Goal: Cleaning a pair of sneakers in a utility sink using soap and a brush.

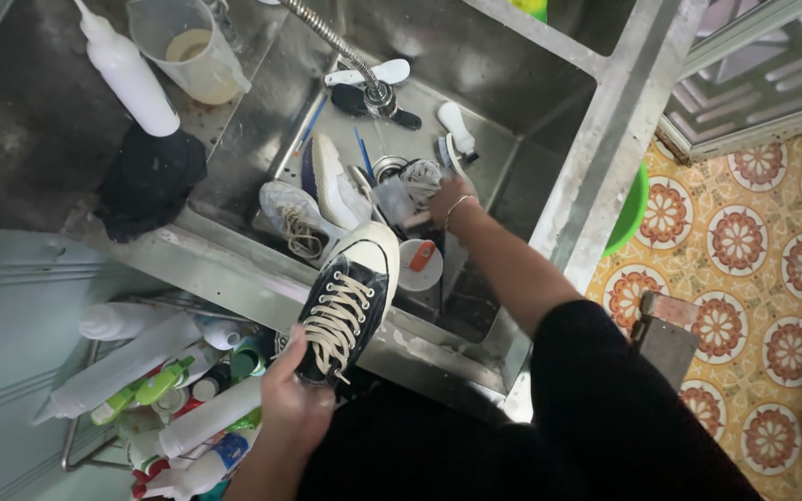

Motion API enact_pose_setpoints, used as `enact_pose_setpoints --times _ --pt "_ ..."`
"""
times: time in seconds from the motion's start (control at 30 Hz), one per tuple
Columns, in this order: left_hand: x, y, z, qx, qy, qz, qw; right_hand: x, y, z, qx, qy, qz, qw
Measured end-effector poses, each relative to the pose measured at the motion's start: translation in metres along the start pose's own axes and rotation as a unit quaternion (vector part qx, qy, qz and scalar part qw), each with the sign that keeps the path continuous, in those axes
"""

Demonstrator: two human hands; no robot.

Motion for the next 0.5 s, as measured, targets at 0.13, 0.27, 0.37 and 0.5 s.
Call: enact_pose_setpoints --times 0.13,0.27,0.37,0.5 --pt "0.006 -0.004 0.005 0.114 0.084 0.403 0.904 -0.003 -0.023 -0.055 0.062 -0.078 0.194 0.976" --pt "0.015 -0.009 0.003 0.110 0.056 0.180 0.976 -0.038 -0.003 -0.160 0.065 -0.132 0.311 0.939" --pt "0.004 0.004 0.017 0.117 0.182 0.071 0.974 -0.056 0.037 -0.201 0.080 -0.055 0.374 0.922" --pt "0.031 0.002 0.012 -0.037 0.097 -0.184 0.977 0.006 0.083 -0.142 0.058 0.002 0.314 0.948"
Point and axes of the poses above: each hand's wrist, its own z-axis towards the middle knuckle, its own x-axis out of the palm, y = z × x, the point moved 7 cm from there along z, towards the middle knuckle, and after that the axes turned 7 degrees about y, right-handed, at the moved point
